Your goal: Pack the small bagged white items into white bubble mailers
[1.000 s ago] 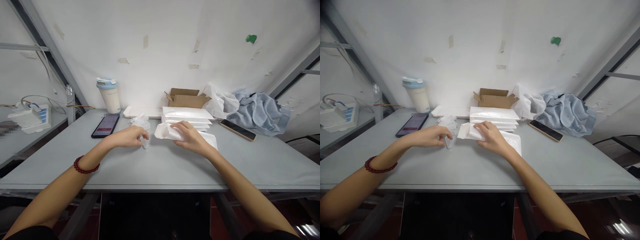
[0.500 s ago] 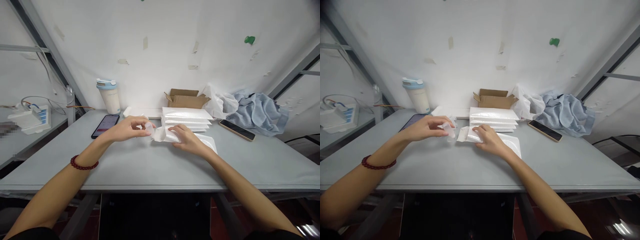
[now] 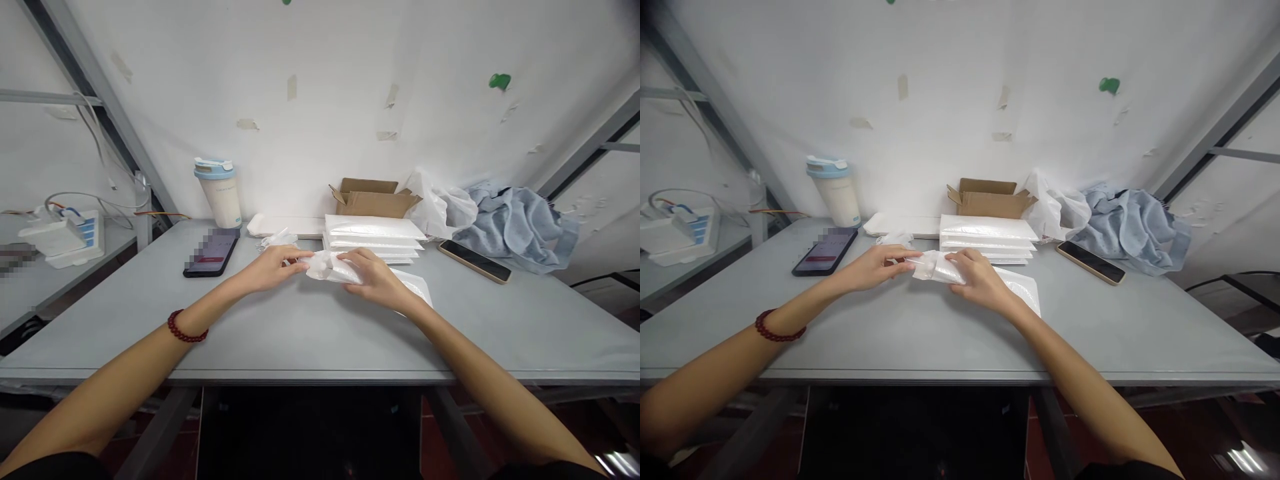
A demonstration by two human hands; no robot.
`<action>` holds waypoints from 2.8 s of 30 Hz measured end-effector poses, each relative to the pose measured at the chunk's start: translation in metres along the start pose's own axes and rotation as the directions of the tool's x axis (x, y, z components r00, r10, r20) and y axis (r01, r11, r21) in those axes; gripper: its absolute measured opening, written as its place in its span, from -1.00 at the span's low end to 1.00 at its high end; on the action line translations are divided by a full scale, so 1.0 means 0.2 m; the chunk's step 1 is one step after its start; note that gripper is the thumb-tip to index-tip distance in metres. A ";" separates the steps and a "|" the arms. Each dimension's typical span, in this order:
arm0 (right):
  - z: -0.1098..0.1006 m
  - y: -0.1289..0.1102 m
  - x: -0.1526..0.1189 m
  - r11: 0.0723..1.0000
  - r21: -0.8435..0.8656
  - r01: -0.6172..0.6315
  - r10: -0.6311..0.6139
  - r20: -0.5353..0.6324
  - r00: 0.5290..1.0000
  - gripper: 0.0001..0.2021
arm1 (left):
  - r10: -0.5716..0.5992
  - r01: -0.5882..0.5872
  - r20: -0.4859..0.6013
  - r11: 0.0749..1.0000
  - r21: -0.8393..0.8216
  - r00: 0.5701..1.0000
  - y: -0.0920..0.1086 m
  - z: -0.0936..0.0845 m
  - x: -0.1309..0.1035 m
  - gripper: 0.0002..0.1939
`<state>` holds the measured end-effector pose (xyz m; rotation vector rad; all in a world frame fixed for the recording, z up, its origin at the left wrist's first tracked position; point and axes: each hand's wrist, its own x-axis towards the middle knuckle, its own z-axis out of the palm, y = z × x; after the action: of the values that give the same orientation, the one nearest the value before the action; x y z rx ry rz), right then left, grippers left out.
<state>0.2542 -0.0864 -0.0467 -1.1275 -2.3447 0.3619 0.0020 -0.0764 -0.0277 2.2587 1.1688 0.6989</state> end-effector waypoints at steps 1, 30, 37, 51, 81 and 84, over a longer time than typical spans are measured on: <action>0.00 0.00 0.00 1.000 0.002 -0.002 0.002 -0.003 1.000 -0.52 | 0.007 -0.007 -0.008 1.000 0.007 1.000 -0.01 0.01 0.00 -0.59; 0.08 0.00 0.00 0.998 -0.048 0.050 -0.051 -0.006 0.999 -0.51 | 0.036 -0.058 -0.193 0.992 -0.110 0.980 0.01 0.12 0.00 -0.79; 0.07 -0.01 -0.01 0.999 -0.043 0.016 -0.014 0.037 0.999 -0.51 | 0.029 0.081 -0.228 0.886 0.456 0.973 -0.13 -0.10 0.02 -0.62; 0.07 0.00 -0.01 0.999 -0.045 0.017 -0.016 0.028 0.999 -0.50 | 0.163 -0.012 -0.260 0.865 0.502 0.952 -0.16 -0.11 0.03 -0.69; 0.06 -0.03 -0.01 0.999 0.017 0.047 -0.047 -0.039 0.998 -0.52 | -0.042 0.009 -0.199 0.987 -0.163 0.979 0.01 0.18 -0.01 -0.88; 0.07 -0.05 -0.02 0.996 0.046 0.082 -0.081 -0.032 0.996 -0.52 | 0.059 -0.065 -0.086 0.995 -0.070 0.995 0.05 0.20 -0.03 -0.79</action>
<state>0.2415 -0.0959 -0.0550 -1.0054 -2.3358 0.3662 0.0310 -0.0949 -0.0522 2.2319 1.0968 0.8549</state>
